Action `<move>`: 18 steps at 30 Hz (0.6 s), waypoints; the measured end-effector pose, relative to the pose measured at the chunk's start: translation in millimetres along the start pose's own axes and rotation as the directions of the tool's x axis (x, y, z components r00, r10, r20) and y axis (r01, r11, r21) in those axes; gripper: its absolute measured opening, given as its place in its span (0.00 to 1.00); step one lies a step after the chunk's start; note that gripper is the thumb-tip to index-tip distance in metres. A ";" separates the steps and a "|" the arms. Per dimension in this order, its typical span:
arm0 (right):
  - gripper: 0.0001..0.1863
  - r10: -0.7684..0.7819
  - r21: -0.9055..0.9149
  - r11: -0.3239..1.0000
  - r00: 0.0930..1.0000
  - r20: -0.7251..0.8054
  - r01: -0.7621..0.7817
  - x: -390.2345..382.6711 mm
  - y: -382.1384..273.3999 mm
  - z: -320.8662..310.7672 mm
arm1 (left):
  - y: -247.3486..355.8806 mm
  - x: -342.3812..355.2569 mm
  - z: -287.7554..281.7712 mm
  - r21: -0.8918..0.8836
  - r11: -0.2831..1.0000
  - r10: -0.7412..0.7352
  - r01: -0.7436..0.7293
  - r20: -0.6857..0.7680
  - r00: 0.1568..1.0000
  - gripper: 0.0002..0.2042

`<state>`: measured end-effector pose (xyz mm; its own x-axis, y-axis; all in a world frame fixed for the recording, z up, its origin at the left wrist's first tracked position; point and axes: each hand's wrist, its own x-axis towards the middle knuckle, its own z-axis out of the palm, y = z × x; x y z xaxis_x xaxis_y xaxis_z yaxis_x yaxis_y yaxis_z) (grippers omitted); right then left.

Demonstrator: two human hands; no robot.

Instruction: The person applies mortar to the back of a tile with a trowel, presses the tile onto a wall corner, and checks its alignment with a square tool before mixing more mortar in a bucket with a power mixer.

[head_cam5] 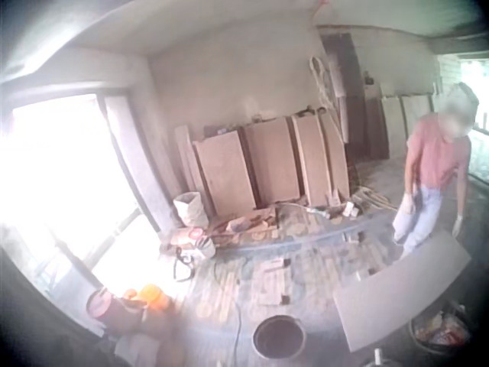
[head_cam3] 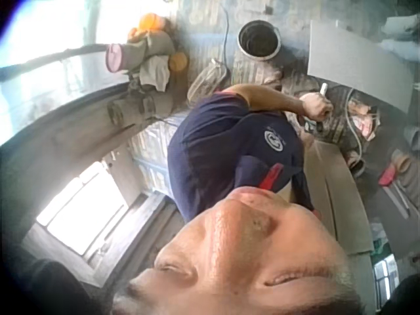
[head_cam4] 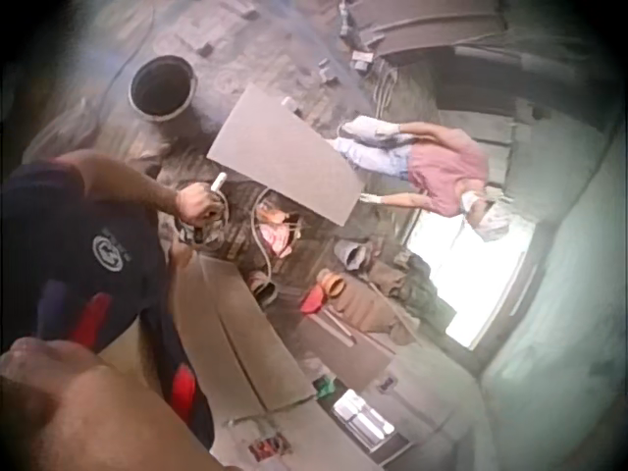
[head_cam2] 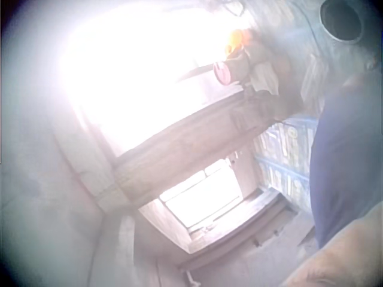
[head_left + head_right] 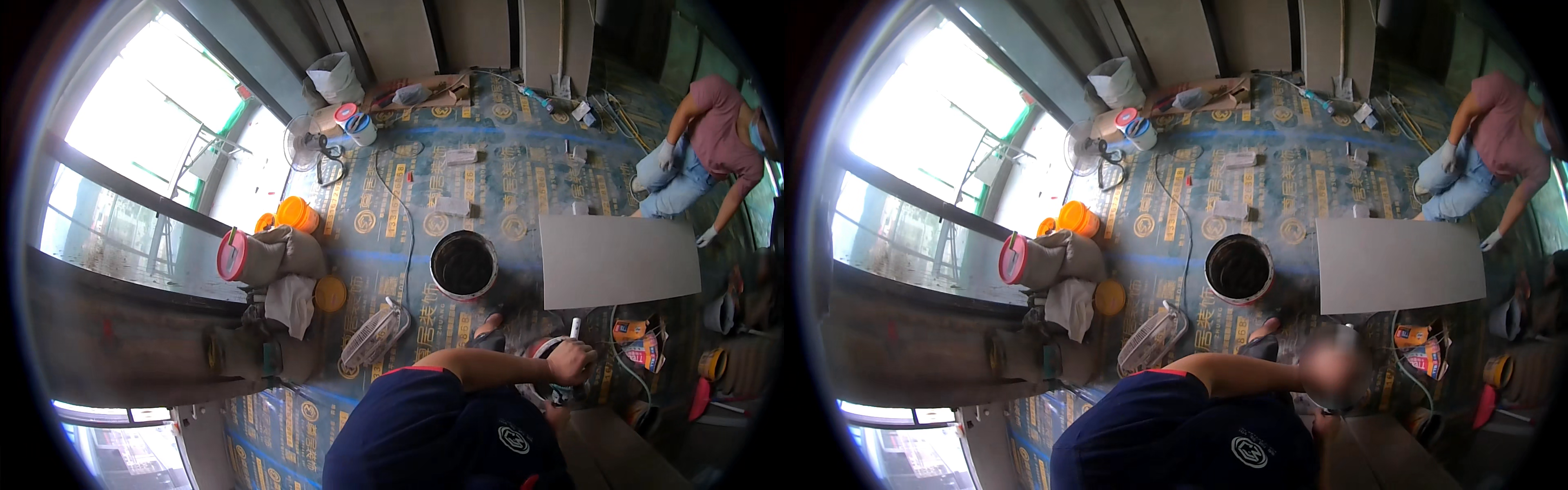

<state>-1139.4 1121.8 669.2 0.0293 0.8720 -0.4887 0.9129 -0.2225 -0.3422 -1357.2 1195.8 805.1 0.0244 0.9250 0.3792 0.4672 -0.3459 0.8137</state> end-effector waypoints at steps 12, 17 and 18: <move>0.17 -0.097 0.023 0.995 0.992 -0.078 0.099 45.6 92.9 57.6 | -0.1 3.7 11.4 0.031 0.999 0.040 -0.040 0.022 0.999 0.07; 0.15 -0.048 0.072 0.997 0.996 0.080 0.042 -2.4 12.4 13.1 | 1.8 -7.1 -3.0 0.016 0.998 0.062 -0.062 -0.004 0.998 0.07; 0.15 -0.033 0.073 0.997 0.996 0.088 0.027 -8.5 5.3 10.6 | 3.5 -5.5 -3.5 -0.013 0.997 0.074 -0.074 -0.008 0.997 0.08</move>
<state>-1139.1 1108.6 663.1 -0.0367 0.8371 -0.5457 0.8812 -0.2304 -0.4128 -1358.8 1189.0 807.5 0.0516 0.8958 0.4416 0.4527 -0.4151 0.7892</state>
